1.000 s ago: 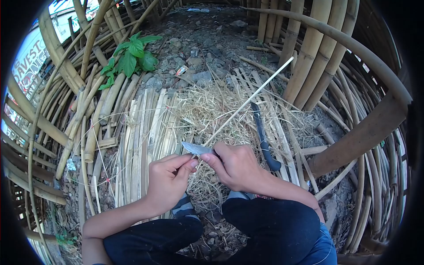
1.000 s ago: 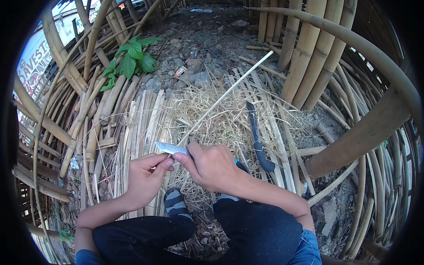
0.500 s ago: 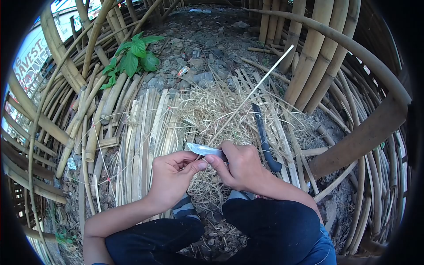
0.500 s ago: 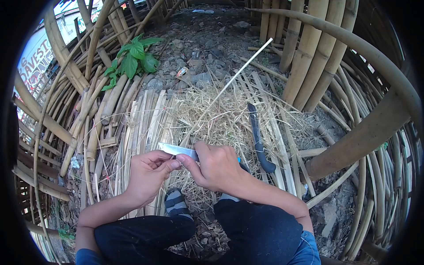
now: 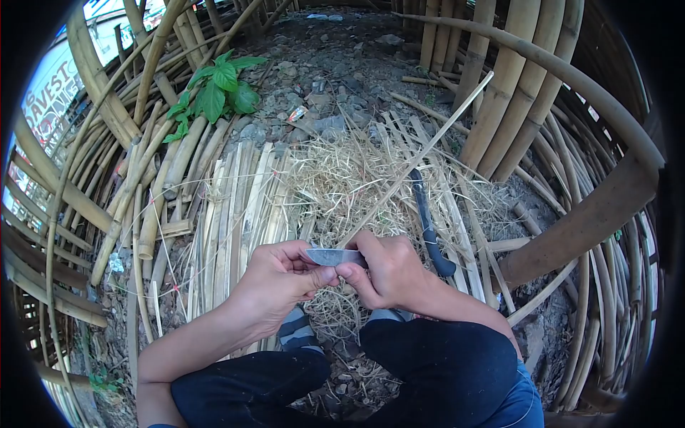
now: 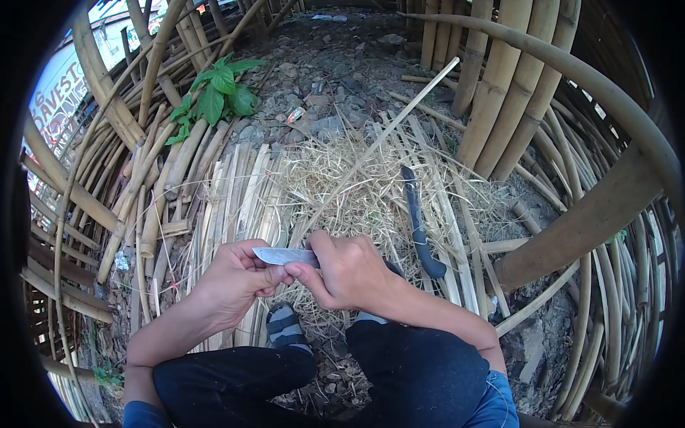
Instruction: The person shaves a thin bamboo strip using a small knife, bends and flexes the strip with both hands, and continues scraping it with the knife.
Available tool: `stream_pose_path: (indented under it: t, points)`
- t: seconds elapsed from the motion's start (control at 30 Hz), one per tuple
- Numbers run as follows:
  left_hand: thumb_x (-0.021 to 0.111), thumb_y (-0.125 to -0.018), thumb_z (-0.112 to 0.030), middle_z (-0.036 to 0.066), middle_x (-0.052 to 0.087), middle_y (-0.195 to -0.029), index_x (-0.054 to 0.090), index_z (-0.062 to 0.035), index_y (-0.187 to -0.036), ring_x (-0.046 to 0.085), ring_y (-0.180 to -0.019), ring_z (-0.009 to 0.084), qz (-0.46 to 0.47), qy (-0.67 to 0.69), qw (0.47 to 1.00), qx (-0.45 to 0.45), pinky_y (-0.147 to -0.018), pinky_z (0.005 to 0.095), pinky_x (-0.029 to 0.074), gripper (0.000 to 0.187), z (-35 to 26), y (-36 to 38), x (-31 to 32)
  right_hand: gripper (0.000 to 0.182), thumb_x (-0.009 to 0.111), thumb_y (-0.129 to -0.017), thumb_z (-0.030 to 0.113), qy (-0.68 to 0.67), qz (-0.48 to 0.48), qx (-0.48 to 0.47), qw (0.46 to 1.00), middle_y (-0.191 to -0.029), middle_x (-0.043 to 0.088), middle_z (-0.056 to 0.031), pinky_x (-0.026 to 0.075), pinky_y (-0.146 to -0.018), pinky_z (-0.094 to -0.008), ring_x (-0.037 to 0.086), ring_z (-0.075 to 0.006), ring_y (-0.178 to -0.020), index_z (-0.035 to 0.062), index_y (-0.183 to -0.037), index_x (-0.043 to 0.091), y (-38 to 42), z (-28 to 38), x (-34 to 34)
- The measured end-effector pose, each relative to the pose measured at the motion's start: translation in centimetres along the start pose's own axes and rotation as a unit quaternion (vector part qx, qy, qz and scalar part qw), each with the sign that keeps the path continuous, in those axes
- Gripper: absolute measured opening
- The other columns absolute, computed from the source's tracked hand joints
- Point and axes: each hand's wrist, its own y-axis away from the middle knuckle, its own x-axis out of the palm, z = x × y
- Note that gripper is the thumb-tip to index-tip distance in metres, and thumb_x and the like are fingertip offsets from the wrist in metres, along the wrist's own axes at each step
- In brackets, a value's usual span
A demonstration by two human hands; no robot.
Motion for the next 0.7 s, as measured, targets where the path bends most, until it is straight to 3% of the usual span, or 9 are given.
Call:
stream_pose_path:
  t: [0.3,0.37,0.47,0.7]
  points:
    - [0.067,-0.084,-0.001,0.010,0.068,-0.082,0.063,0.0015,-0.092,0.057,-0.066,0.0070,0.000,0.001,1.000,0.010,-0.057,0.0197,0.043,0.009,-0.4,0.2,0.4,0.041,0.061,-0.087,0.035,0.114,-0.014,-0.028,0.993,-0.048,0.049,-0.0086,0.042,-0.036,-0.0336,0.054,-0.0227,-0.039,-0.0028,-0.077,0.049,-0.3,0.1,-0.7]
    - [0.066,-0.084,0.001,0.015,0.066,-0.079,0.061,0.0055,-0.092,0.050,-0.057,0.0099,-0.003,0.011,1.000,0.027,-0.052,0.0225,0.039,0.011,-0.5,0.2,0.6,0.042,0.061,-0.087,0.037,0.139,-0.037,-0.038,0.989,-0.048,0.048,-0.0081,0.041,-0.036,-0.0332,0.053,-0.0219,-0.038,-0.0006,-0.074,0.048,-0.3,-0.2,-0.8]
    - [0.066,-0.086,-0.003,0.011,0.067,-0.081,0.063,0.0023,-0.092,0.056,-0.064,0.0061,0.041,0.009,0.999,0.019,-0.055,0.0179,0.044,0.009,-0.2,0.3,0.1,0.044,0.060,-0.088,0.040,0.149,-0.050,-0.052,0.986,-0.048,0.046,-0.0070,0.040,-0.036,-0.0322,0.051,-0.0208,-0.038,0.0013,-0.071,0.046,-0.2,-0.2,-1.0]
    - [0.067,-0.086,-0.006,0.011,0.067,-0.081,0.063,0.0031,-0.094,0.054,-0.061,0.0055,0.056,0.014,0.998,0.023,-0.054,0.0173,0.045,0.012,-0.2,0.5,0.0,0.047,0.058,-0.089,0.042,0.192,-0.085,-0.075,0.975,-0.048,0.042,-0.0046,0.038,-0.036,-0.0313,0.048,-0.0189,-0.037,0.0029,-0.068,0.046,-0.1,-0.8,-1.4]
